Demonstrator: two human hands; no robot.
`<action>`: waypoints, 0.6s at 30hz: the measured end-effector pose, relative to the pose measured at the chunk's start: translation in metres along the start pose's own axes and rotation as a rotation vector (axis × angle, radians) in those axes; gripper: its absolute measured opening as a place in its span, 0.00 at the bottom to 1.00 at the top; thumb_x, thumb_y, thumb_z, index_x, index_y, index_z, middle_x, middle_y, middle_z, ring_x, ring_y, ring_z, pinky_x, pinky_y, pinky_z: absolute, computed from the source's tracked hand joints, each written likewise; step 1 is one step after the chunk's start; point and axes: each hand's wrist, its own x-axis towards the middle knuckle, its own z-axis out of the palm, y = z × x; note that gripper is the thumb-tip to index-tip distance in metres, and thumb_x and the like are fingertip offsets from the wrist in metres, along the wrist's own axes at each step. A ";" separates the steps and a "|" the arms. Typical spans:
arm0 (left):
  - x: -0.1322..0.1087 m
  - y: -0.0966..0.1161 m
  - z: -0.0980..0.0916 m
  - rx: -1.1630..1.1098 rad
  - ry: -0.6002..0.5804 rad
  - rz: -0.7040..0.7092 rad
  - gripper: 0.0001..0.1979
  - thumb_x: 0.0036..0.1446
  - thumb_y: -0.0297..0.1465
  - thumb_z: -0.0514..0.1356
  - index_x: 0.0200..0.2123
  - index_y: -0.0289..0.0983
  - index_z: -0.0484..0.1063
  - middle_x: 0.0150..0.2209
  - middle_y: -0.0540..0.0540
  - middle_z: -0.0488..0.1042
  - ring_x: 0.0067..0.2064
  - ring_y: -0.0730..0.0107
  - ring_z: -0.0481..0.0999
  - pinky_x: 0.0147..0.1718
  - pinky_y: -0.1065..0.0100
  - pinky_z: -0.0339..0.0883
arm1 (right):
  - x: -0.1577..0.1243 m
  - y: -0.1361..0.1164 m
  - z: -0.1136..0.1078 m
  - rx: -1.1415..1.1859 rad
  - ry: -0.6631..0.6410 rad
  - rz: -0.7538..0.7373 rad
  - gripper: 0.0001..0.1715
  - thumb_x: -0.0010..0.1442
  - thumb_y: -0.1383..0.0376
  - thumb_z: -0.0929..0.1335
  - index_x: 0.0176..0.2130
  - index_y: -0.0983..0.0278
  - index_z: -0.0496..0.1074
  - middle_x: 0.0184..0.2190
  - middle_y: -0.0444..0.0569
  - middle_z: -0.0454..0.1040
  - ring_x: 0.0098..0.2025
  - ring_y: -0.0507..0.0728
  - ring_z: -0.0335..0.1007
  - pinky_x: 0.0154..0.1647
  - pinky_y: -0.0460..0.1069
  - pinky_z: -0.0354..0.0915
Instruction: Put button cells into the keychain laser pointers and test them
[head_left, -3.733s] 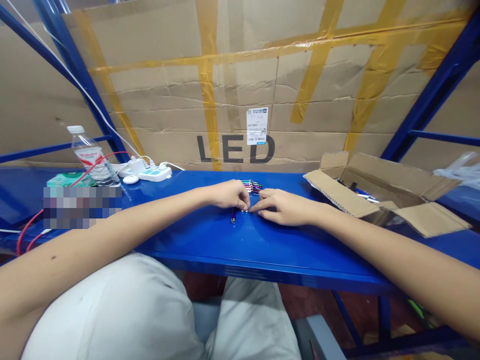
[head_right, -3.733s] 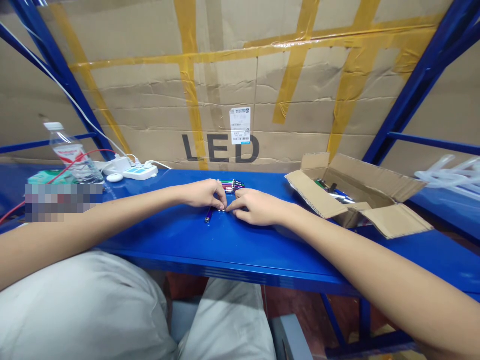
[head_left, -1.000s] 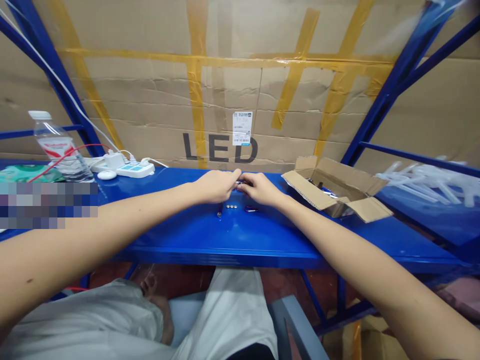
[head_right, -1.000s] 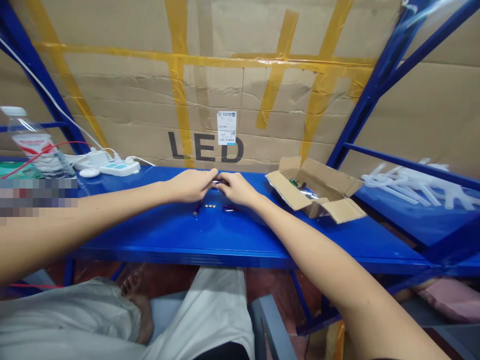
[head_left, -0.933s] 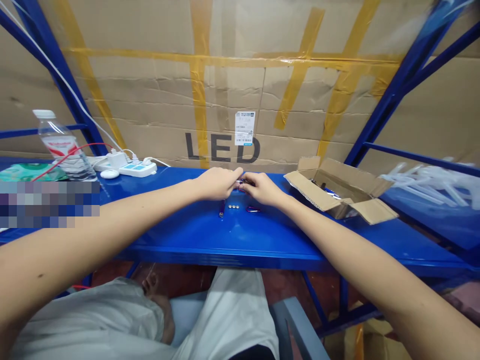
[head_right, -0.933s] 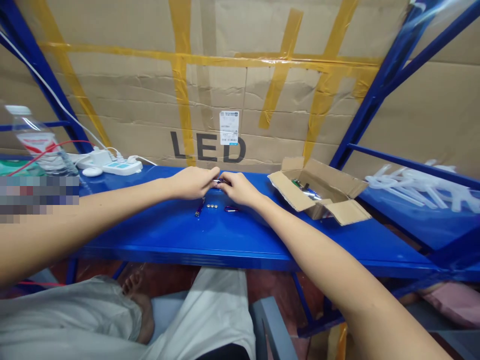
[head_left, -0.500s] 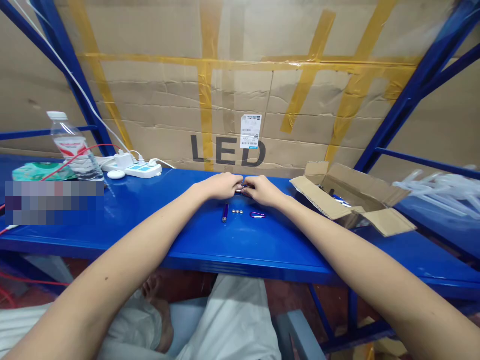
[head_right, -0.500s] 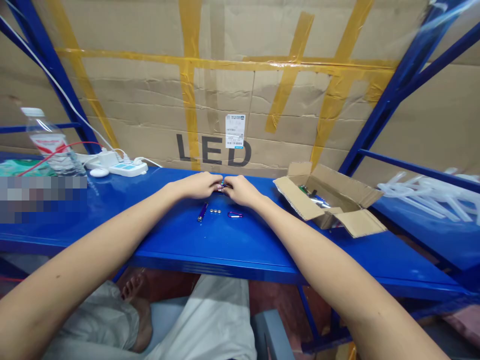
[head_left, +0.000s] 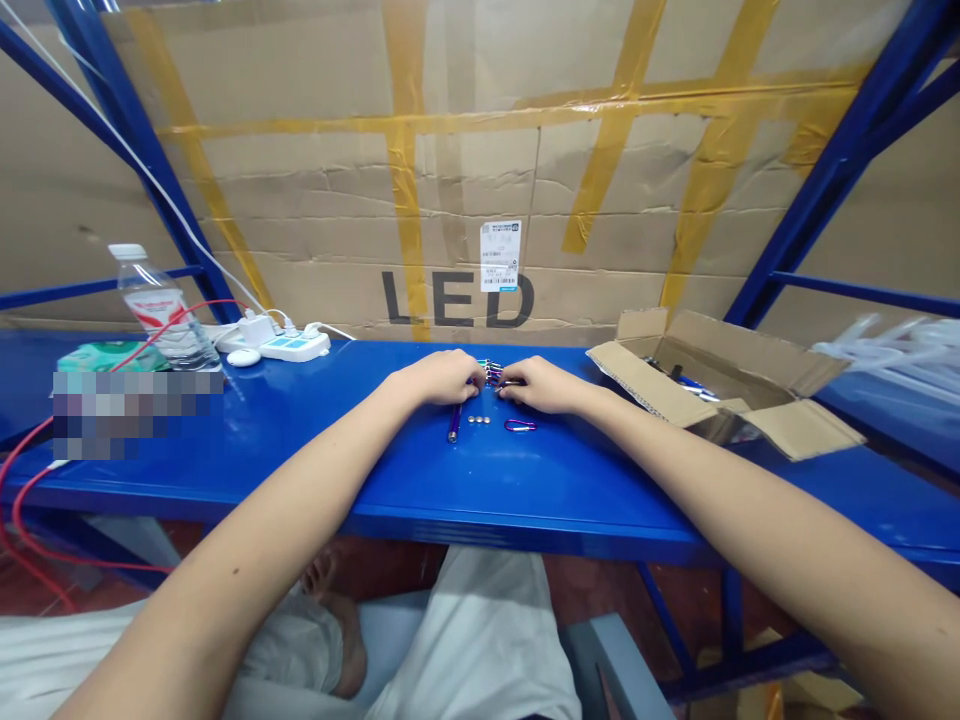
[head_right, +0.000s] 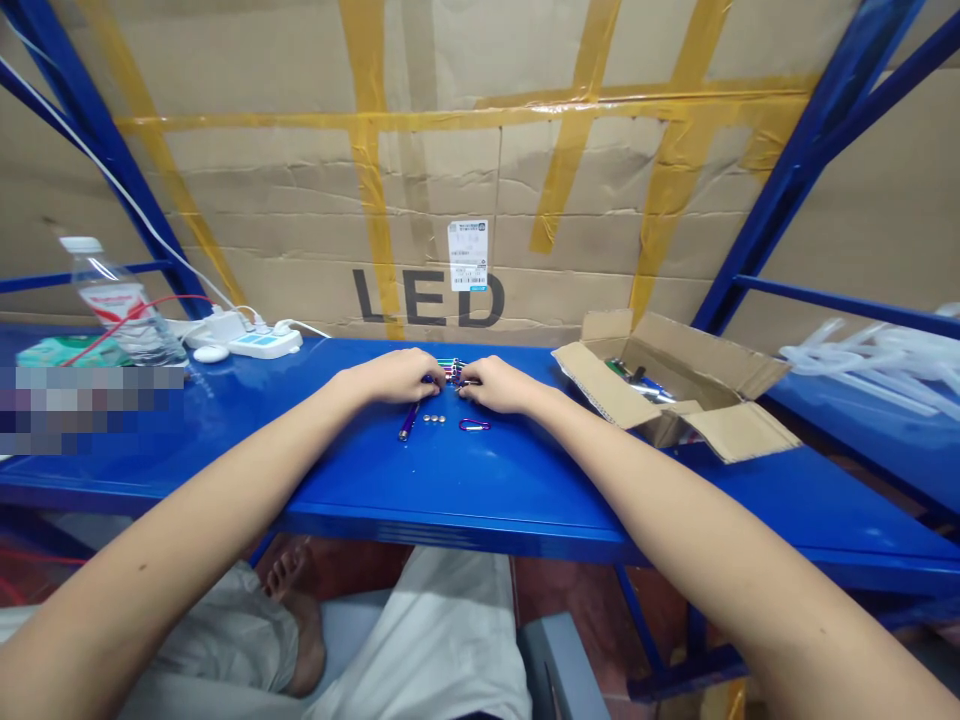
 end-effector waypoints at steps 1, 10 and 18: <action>0.001 -0.001 0.000 0.006 -0.008 0.023 0.12 0.56 0.28 0.57 0.40 0.39 0.79 0.39 0.43 0.78 0.40 0.63 0.74 0.36 0.67 0.62 | 0.000 0.001 0.000 -0.001 -0.008 -0.001 0.10 0.60 0.63 0.65 0.30 0.65 0.73 0.27 0.46 0.75 0.28 0.52 0.65 0.31 0.46 0.55; 0.007 0.000 0.000 0.026 -0.020 0.130 0.09 0.55 0.26 0.60 0.38 0.38 0.80 0.37 0.43 0.77 0.43 0.62 0.72 0.40 0.67 0.62 | -0.001 0.000 0.000 -0.014 -0.031 0.005 0.10 0.61 0.63 0.65 0.32 0.65 0.73 0.29 0.47 0.76 0.28 0.52 0.65 0.31 0.47 0.56; 0.004 -0.013 -0.003 -0.067 -0.068 0.031 0.10 0.53 0.26 0.61 0.39 0.40 0.79 0.37 0.46 0.79 0.37 0.67 0.73 0.37 0.68 0.61 | -0.001 0.002 0.000 -0.037 -0.010 0.011 0.11 0.61 0.62 0.66 0.31 0.64 0.73 0.29 0.47 0.75 0.29 0.53 0.65 0.30 0.47 0.55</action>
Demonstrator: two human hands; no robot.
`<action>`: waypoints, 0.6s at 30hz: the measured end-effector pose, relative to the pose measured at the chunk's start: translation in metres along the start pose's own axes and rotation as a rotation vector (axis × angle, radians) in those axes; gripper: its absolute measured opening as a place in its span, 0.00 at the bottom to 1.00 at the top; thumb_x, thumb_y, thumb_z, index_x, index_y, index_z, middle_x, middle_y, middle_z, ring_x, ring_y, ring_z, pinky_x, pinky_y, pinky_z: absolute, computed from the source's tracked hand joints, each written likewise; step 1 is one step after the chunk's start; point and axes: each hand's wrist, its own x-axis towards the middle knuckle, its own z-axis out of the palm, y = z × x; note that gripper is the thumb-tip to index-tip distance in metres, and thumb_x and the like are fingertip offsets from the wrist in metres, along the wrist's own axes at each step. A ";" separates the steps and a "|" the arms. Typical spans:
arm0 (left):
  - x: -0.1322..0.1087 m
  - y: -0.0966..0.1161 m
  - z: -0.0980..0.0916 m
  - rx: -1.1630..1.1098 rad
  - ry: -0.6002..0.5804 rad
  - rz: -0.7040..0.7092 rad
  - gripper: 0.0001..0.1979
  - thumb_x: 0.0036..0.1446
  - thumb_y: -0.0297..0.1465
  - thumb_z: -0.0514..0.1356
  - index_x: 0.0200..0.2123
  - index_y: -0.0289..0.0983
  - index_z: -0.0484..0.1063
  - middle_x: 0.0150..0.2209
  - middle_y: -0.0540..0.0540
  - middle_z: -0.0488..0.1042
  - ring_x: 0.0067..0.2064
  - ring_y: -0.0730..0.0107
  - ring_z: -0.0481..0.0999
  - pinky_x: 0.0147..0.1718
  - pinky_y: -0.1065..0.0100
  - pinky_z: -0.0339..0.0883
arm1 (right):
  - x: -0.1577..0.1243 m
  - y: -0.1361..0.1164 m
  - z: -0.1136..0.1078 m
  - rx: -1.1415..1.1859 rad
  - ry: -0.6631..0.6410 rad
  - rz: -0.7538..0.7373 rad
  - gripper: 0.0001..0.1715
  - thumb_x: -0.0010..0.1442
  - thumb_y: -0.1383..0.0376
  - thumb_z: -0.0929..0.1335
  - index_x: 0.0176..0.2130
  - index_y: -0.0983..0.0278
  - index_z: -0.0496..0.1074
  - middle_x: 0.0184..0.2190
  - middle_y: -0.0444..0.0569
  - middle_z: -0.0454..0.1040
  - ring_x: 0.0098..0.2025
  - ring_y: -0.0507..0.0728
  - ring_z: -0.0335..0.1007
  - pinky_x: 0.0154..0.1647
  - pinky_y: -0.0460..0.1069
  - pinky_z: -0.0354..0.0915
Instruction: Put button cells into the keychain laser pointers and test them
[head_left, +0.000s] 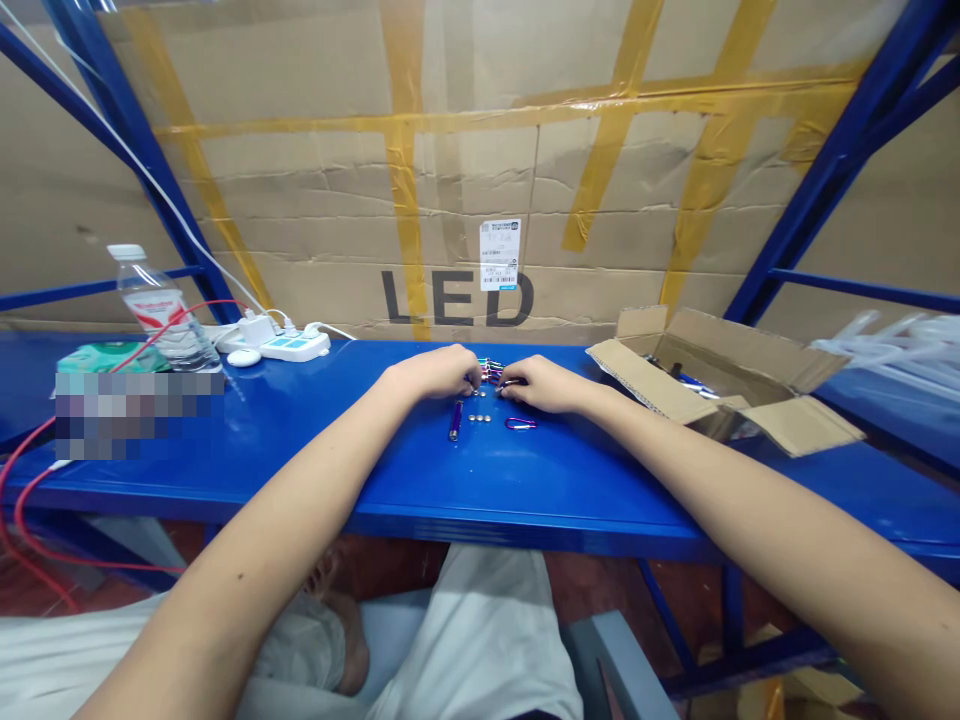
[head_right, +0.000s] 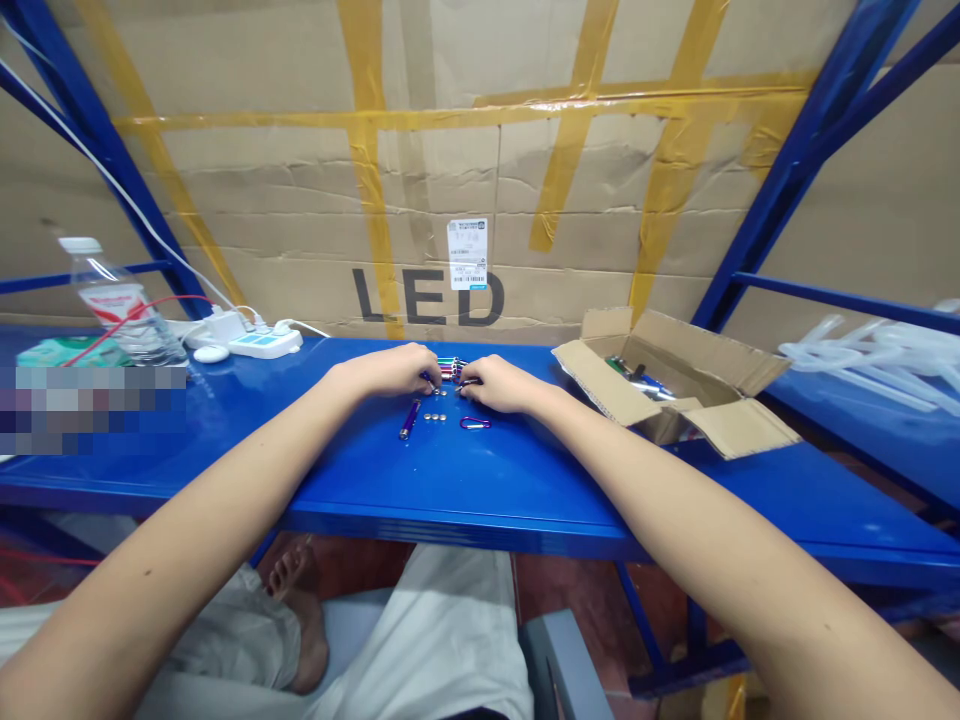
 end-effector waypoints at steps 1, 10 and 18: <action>-0.001 0.000 -0.001 -0.006 -0.007 -0.017 0.10 0.53 0.26 0.60 0.38 0.40 0.79 0.36 0.46 0.78 0.36 0.67 0.73 0.36 0.68 0.61 | 0.000 0.000 0.000 -0.002 0.002 0.002 0.11 0.61 0.62 0.66 0.32 0.64 0.74 0.29 0.47 0.75 0.29 0.53 0.65 0.30 0.48 0.55; -0.016 -0.006 -0.009 -0.135 0.001 -0.210 0.09 0.53 0.33 0.59 0.36 0.37 0.75 0.33 0.46 0.77 0.33 0.69 0.73 0.30 0.70 0.60 | -0.002 -0.005 -0.001 -0.010 0.067 0.035 0.10 0.61 0.64 0.65 0.36 0.64 0.76 0.32 0.48 0.78 0.31 0.54 0.67 0.32 0.48 0.57; -0.020 -0.015 -0.010 -0.157 -0.107 -0.386 0.11 0.49 0.37 0.62 0.34 0.38 0.75 0.32 0.46 0.78 0.31 0.67 0.74 0.28 0.69 0.61 | -0.002 -0.006 -0.002 -0.007 0.027 0.037 0.11 0.62 0.63 0.66 0.39 0.63 0.78 0.36 0.50 0.79 0.34 0.55 0.70 0.36 0.48 0.61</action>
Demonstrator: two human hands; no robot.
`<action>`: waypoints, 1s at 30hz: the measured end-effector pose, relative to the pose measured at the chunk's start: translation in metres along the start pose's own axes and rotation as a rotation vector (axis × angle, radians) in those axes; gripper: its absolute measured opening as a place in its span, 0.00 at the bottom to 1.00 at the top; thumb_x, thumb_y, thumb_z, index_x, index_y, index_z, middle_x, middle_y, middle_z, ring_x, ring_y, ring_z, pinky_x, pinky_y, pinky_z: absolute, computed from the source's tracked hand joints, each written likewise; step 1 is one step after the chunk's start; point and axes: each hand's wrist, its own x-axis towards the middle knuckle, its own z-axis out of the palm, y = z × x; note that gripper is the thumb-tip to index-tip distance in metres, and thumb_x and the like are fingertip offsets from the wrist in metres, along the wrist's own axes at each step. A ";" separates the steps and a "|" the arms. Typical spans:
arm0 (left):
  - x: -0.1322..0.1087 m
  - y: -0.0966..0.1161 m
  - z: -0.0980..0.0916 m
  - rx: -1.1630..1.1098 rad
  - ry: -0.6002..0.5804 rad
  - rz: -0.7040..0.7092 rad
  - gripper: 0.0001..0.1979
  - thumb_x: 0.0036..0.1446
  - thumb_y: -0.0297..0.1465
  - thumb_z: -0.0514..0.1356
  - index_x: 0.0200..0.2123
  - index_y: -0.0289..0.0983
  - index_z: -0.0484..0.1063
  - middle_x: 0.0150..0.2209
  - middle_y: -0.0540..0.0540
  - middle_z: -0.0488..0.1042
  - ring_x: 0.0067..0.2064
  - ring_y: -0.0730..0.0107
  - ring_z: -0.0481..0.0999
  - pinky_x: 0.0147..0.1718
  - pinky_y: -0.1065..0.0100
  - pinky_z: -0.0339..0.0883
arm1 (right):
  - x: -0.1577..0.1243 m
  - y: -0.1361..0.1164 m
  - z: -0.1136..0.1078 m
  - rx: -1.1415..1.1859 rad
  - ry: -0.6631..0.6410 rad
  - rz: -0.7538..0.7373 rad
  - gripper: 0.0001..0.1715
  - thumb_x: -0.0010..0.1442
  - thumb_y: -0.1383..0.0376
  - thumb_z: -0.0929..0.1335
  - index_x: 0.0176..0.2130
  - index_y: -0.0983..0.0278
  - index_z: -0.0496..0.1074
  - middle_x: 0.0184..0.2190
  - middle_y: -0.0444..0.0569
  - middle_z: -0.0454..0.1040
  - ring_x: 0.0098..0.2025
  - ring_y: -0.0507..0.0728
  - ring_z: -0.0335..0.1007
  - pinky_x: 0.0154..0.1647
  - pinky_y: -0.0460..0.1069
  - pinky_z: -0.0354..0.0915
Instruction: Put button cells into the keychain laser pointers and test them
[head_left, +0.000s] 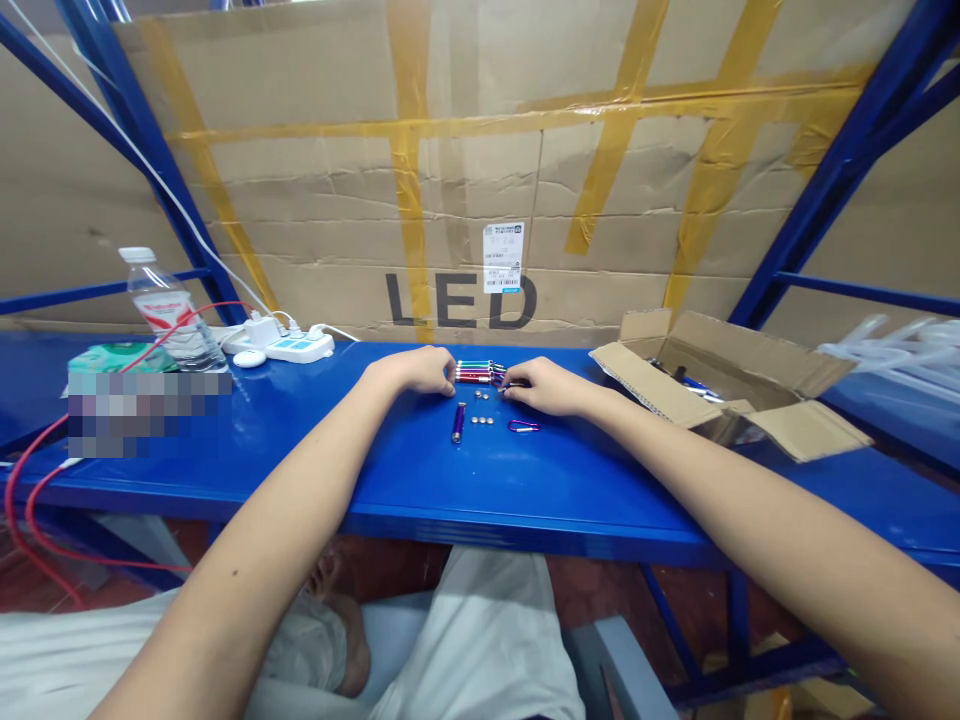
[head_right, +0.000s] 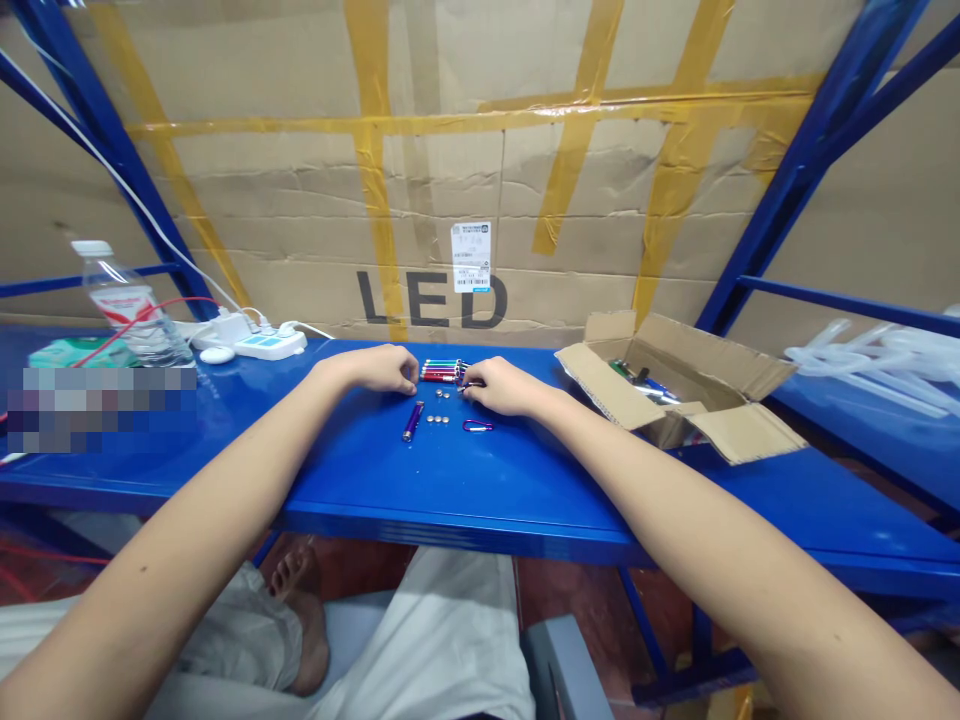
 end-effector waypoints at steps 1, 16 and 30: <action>-0.001 -0.001 -0.001 -0.008 -0.030 -0.028 0.11 0.49 0.38 0.62 0.35 0.38 0.74 0.30 0.46 0.78 0.30 0.67 0.74 0.28 0.69 0.61 | 0.000 0.000 0.000 -0.003 -0.008 0.006 0.11 0.62 0.63 0.66 0.39 0.63 0.78 0.36 0.50 0.79 0.34 0.55 0.70 0.36 0.48 0.61; -0.013 -0.013 -0.012 -0.188 -0.162 -0.132 0.11 0.49 0.31 0.63 0.37 0.36 0.70 0.27 0.46 0.78 0.29 0.67 0.77 0.31 0.68 0.69 | -0.002 0.002 -0.003 -0.012 -0.040 0.007 0.12 0.62 0.62 0.66 0.39 0.63 0.78 0.36 0.50 0.79 0.33 0.55 0.70 0.34 0.49 0.60; -0.022 0.009 -0.009 -0.514 -0.417 -0.114 0.21 0.48 0.27 0.65 0.46 0.34 0.65 0.28 0.44 0.80 0.32 0.59 0.82 0.38 0.60 0.76 | -0.004 -0.002 -0.002 -0.026 -0.063 0.010 0.12 0.62 0.62 0.65 0.39 0.63 0.78 0.33 0.49 0.78 0.31 0.54 0.68 0.32 0.48 0.58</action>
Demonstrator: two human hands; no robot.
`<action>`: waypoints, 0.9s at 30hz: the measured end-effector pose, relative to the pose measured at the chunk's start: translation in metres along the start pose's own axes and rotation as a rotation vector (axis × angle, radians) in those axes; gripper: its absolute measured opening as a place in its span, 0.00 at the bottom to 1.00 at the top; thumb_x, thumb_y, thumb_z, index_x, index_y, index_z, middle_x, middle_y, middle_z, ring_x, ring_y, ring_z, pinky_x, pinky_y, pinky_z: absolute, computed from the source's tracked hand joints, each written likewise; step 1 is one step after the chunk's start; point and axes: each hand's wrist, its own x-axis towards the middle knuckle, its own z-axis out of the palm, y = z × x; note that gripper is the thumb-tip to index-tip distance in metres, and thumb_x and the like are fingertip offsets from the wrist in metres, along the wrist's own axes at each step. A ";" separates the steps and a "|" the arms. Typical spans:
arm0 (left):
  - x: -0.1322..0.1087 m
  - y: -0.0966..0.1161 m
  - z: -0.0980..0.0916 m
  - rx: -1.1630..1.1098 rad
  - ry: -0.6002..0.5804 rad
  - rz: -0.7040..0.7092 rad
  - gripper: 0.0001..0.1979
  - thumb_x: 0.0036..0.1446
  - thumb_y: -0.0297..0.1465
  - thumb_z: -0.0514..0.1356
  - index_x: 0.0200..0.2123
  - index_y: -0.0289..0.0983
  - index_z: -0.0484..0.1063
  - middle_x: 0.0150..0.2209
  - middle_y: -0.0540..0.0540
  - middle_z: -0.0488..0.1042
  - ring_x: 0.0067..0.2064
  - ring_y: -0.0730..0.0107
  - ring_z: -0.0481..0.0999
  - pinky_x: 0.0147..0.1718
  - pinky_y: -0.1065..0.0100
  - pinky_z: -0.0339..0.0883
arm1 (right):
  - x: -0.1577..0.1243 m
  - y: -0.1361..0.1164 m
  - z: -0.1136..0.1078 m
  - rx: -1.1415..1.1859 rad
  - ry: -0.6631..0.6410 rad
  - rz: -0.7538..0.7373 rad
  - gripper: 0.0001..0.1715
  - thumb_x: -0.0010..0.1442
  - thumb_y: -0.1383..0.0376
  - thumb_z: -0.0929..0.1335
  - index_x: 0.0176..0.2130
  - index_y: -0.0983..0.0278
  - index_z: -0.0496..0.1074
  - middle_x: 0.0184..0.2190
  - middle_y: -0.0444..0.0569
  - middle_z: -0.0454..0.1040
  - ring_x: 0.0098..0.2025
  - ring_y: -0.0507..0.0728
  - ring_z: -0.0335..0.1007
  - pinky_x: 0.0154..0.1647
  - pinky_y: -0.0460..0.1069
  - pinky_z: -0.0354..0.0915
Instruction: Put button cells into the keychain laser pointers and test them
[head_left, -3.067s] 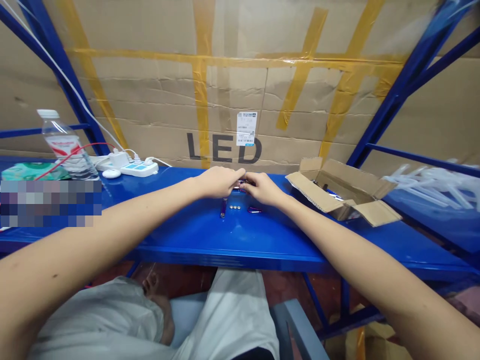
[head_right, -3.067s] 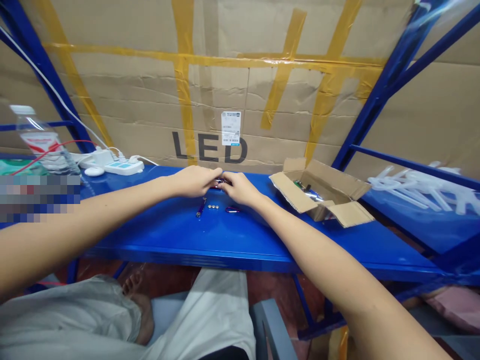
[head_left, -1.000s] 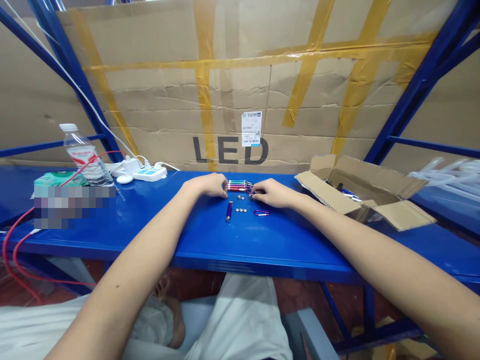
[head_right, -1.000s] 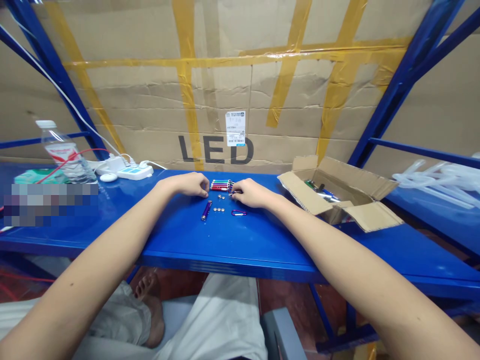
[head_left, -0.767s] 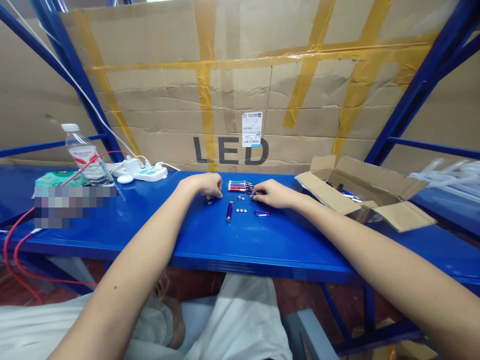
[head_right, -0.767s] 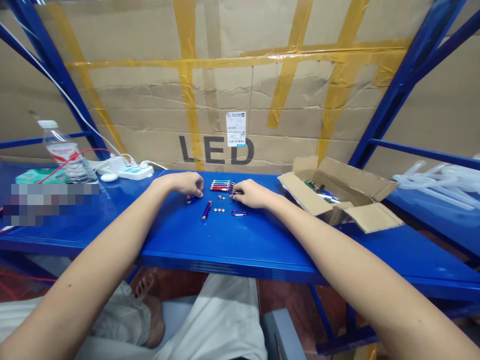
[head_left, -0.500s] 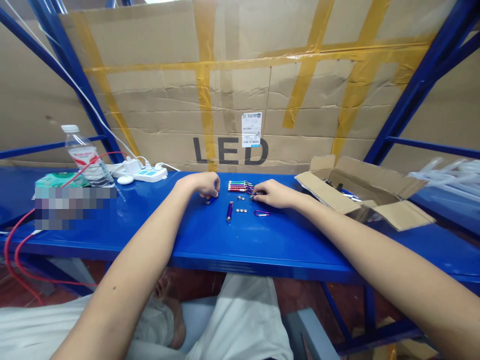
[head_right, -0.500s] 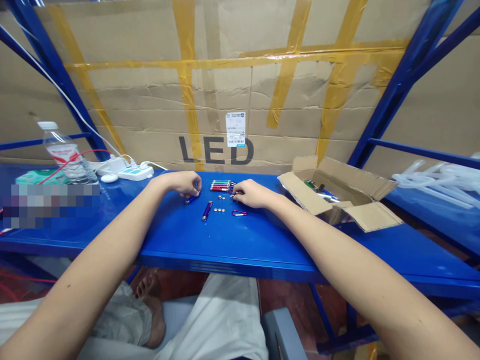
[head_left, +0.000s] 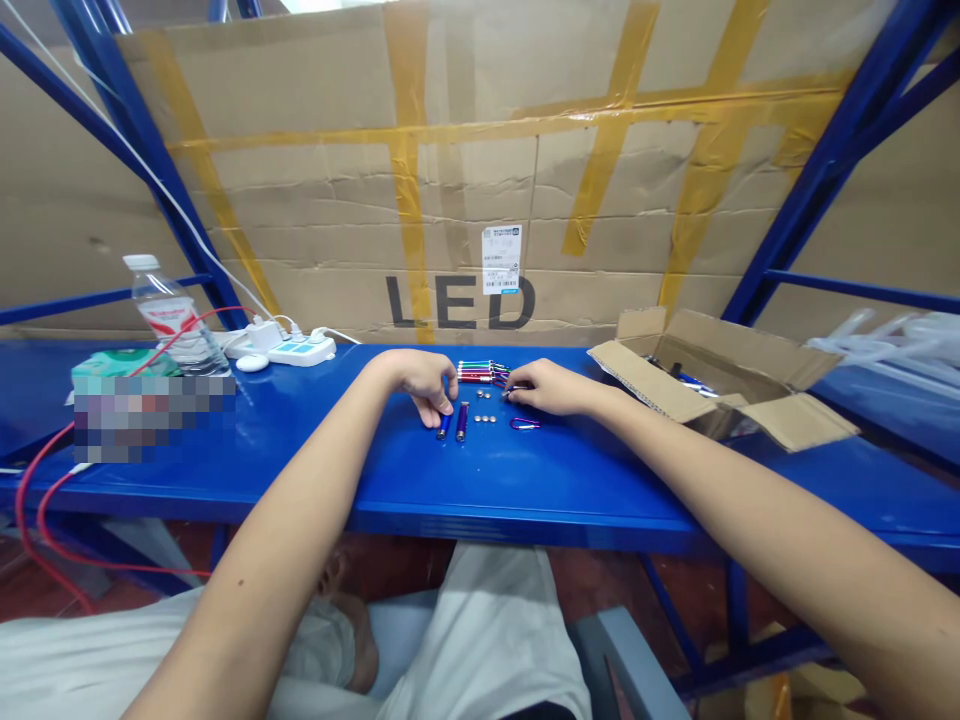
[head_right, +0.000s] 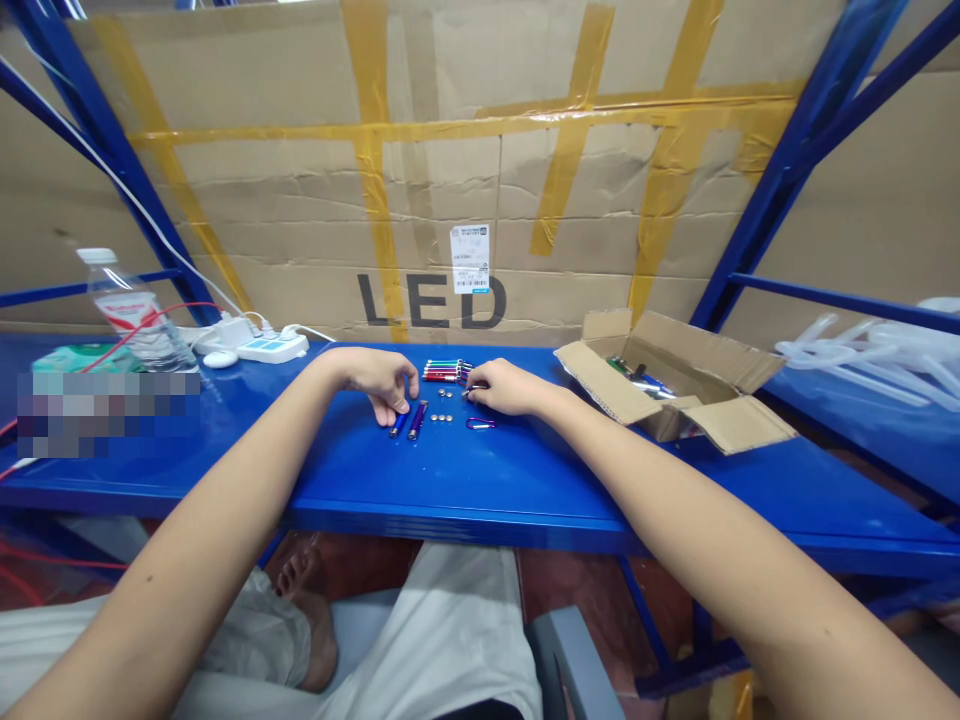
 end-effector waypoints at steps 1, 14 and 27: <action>0.000 0.001 0.001 -0.002 -0.002 0.007 0.21 0.48 0.26 0.65 0.46 0.34 0.65 0.28 0.44 0.80 0.32 0.59 0.82 0.38 0.60 0.76 | 0.000 0.000 0.000 -0.003 0.000 -0.003 0.12 0.62 0.62 0.66 0.39 0.64 0.78 0.33 0.49 0.78 0.31 0.54 0.68 0.32 0.48 0.59; 0.005 0.002 0.002 0.018 0.048 0.025 0.23 0.47 0.29 0.67 0.48 0.35 0.66 0.32 0.44 0.80 0.33 0.59 0.82 0.38 0.60 0.76 | -0.002 -0.002 -0.001 -0.010 -0.007 -0.005 0.12 0.62 0.61 0.66 0.39 0.63 0.78 0.33 0.49 0.78 0.31 0.54 0.68 0.32 0.48 0.59; 0.001 0.002 0.004 0.003 0.034 0.024 0.21 0.51 0.27 0.64 0.48 0.33 0.65 0.31 0.42 0.80 0.32 0.60 0.82 0.37 0.62 0.76 | -0.002 -0.004 -0.002 -0.009 -0.010 -0.027 0.12 0.62 0.61 0.65 0.38 0.63 0.78 0.35 0.50 0.79 0.33 0.55 0.70 0.35 0.49 0.61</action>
